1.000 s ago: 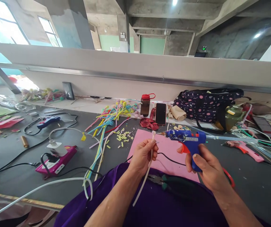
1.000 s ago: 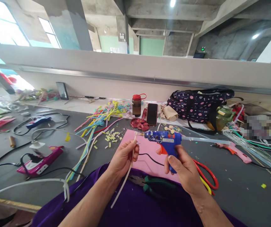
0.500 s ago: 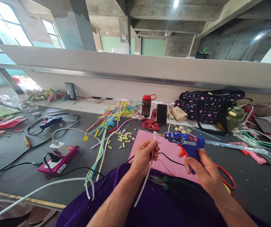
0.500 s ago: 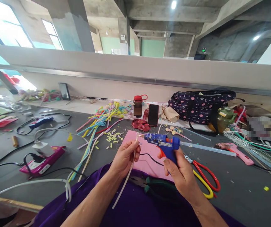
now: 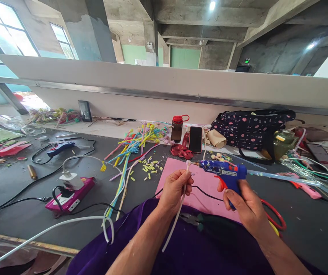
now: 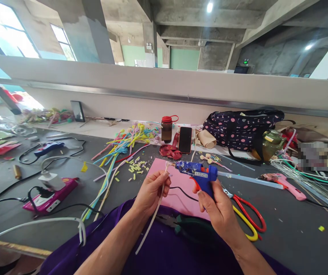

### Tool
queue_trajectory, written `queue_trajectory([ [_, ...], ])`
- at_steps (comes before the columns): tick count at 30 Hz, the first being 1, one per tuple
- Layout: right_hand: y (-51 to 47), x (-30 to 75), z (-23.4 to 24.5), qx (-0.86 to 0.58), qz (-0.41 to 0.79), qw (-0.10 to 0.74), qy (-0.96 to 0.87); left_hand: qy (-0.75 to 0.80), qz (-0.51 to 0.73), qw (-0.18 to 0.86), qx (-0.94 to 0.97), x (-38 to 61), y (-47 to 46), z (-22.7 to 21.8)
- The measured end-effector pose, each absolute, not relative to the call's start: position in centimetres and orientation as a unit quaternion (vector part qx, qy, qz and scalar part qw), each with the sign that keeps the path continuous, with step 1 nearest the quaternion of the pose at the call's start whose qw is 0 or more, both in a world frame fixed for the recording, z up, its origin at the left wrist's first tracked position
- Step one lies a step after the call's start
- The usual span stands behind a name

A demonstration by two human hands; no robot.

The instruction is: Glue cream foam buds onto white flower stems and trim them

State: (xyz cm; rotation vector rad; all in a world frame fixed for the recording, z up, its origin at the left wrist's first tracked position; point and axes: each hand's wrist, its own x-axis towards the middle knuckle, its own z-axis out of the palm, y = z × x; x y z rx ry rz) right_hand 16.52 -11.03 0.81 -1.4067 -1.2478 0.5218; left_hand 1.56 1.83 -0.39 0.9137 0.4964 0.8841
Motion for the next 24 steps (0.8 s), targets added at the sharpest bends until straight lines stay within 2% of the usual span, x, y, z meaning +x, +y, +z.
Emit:
queue_trajectory([
  [12, -10.70, 16.25, 0.59, -0.587, 0.196, 0.583, -0.526, 0.233, 0.404, 0.778, 0.421, 1.57, 1.90, -0.40],
  [24, -10.68, 16.64, 0.19, -0.599, 0.205, 0.568, -0.526, 0.234, 0.406, 0.779, 0.417, 1.56, 1.84, -0.32],
])
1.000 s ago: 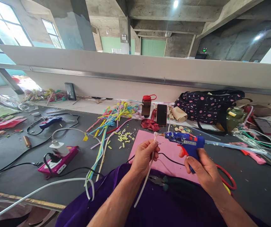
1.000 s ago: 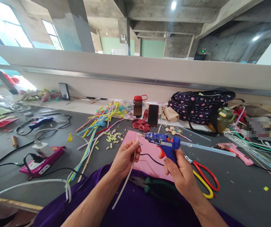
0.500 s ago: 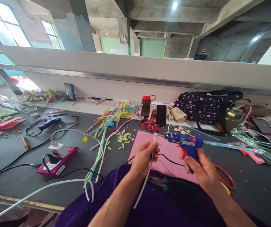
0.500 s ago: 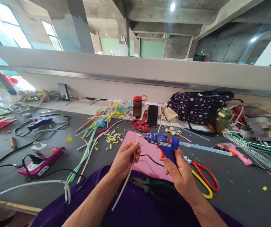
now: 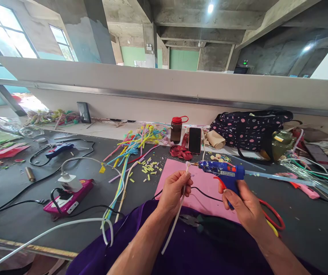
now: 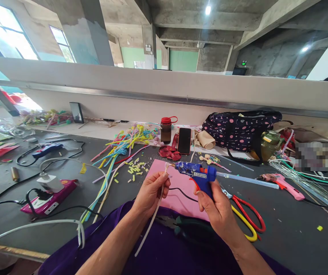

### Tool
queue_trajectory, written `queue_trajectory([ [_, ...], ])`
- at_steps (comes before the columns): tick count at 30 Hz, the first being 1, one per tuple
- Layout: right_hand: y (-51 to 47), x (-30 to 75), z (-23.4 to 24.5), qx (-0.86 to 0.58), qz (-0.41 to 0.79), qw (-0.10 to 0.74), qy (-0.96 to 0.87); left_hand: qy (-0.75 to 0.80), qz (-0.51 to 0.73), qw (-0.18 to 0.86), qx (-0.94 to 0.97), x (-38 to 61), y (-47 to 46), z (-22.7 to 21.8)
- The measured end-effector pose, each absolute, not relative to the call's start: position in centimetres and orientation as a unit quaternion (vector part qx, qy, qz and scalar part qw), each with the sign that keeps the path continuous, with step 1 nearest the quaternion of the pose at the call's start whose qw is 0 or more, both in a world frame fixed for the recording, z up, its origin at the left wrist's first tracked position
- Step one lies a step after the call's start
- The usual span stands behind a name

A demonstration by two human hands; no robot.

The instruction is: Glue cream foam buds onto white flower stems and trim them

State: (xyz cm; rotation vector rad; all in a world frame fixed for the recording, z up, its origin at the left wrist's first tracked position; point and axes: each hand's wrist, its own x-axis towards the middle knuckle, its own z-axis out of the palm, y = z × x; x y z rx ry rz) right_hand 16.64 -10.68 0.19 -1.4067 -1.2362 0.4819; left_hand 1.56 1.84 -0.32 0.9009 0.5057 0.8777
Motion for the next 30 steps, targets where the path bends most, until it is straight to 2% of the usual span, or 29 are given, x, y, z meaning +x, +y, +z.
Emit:
queue_trajectory([
  [12, -11.0, 16.2, 1.1, -0.602, 0.229, 0.534, -0.547, 0.224, 0.410, 0.787, 0.404, 1.6, 1.8, -0.2],
  [21, -10.5, 17.3, 0.8, -0.545, 0.255, 0.597, -0.531, 0.210, 0.302, 0.886, 0.281, 1.2, 2.4, -0.2],
  [30, -10.6, 17.7, 1.0, -0.577, 0.225, 0.567, -0.543, 0.196, 0.300, 0.891, 0.278, 1.1, 2.3, 0.0],
])
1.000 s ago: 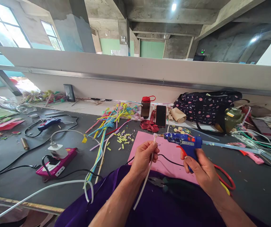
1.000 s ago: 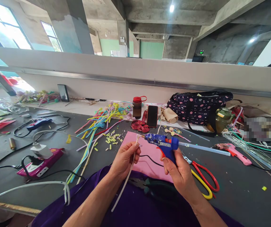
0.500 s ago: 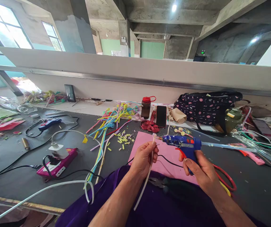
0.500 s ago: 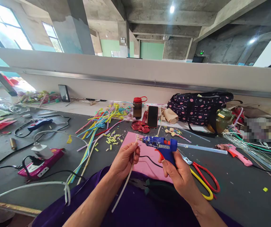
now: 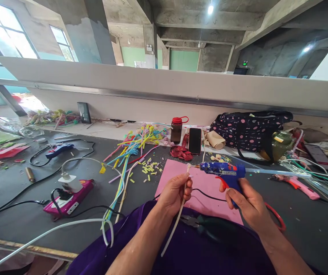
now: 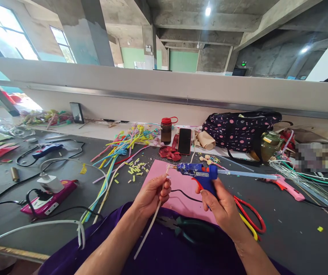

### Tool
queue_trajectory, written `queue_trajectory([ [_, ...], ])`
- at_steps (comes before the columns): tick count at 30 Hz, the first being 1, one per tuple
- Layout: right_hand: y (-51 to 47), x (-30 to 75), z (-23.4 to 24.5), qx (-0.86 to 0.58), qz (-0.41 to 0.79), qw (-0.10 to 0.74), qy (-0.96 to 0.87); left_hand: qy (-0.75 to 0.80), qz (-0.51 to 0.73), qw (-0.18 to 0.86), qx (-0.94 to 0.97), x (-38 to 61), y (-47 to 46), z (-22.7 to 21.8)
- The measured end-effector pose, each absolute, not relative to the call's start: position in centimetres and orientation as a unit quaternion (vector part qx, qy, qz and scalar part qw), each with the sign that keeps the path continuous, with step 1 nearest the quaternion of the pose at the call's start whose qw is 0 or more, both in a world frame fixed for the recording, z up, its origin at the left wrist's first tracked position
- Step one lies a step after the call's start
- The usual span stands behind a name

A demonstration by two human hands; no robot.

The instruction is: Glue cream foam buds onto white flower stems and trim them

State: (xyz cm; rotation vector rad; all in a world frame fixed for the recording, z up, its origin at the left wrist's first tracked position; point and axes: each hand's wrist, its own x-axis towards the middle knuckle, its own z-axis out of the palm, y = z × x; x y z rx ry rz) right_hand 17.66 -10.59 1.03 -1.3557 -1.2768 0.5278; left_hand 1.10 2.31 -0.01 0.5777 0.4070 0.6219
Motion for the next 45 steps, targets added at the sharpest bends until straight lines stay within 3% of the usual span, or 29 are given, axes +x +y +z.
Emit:
queue_trajectory([
  [25, -10.3, 17.3, 0.8, -0.583, 0.209, 0.571, -0.539, 0.201, 0.289, 0.878, 0.324, 1.1, 2.2, -0.3],
  [33, -9.9, 18.1, 0.4, -0.576, 0.152, 0.630, -0.498, 0.201, 0.289, 0.883, 0.311, 1.1, 2.3, -0.2],
  [40, -9.3, 18.9, -0.7, -0.658, 0.000, 0.449, -0.604, 0.135, 0.362, 0.887, 0.252, -0.2, 3.2, 0.9],
  [45, -7.6, 19.4, -2.6, -0.694, -0.158, 0.241, -0.660, 0.116, 0.387, 0.881, 0.245, -0.9, 3.6, 1.5],
])
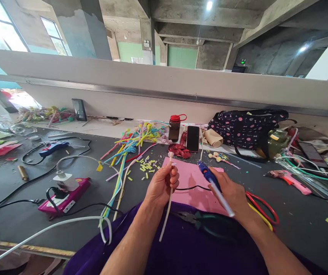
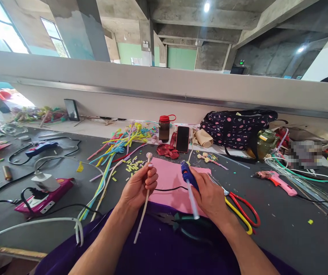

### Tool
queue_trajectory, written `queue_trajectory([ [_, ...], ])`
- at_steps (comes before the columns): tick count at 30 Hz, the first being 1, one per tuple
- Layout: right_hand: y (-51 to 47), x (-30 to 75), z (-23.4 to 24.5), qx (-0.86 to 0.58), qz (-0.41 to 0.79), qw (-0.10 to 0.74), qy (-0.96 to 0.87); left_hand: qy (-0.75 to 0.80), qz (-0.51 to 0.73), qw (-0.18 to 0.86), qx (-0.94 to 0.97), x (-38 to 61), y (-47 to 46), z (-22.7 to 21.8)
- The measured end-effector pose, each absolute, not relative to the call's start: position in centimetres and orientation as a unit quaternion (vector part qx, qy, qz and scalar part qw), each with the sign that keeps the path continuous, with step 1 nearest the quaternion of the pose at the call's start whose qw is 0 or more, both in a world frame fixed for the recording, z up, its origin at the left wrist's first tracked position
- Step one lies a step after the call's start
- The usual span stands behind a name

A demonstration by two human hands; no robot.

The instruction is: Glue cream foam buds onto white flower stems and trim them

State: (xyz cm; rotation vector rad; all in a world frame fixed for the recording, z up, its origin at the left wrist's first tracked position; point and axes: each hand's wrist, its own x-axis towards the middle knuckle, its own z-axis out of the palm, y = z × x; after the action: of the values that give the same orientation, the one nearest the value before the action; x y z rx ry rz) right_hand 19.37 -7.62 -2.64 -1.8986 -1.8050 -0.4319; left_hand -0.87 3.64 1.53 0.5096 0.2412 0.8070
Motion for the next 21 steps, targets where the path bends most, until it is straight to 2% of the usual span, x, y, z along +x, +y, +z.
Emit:
queue_trajectory([
  [4, -6.5, 19.1, -3.7, -0.728, -0.178, 0.133, -0.649, 0.114, 0.385, 0.877, 0.265, -0.8, 3.5, 1.5],
  [10, -6.1, 18.3, -4.6, -0.716, -0.138, 0.115, -0.675, 0.113, 0.374, 0.876, 0.283, -0.6, 3.2, 1.5],
  [13, -6.1, 18.3, -4.7, -0.710, -0.067, 0.181, -0.677, 0.117, 0.378, 0.873, 0.287, -0.6, 3.1, 1.5],
  [18, -6.3, 19.2, -4.3, -0.691, 0.168, 0.459, -0.532, 0.126, 0.375, 0.871, 0.290, -0.6, 3.0, 1.7],
  [21, -6.4, 19.5, -4.1, -0.672, 0.260, 0.526, -0.451, 0.129, 0.373, 0.871, 0.293, -0.6, 3.0, 1.8],
])
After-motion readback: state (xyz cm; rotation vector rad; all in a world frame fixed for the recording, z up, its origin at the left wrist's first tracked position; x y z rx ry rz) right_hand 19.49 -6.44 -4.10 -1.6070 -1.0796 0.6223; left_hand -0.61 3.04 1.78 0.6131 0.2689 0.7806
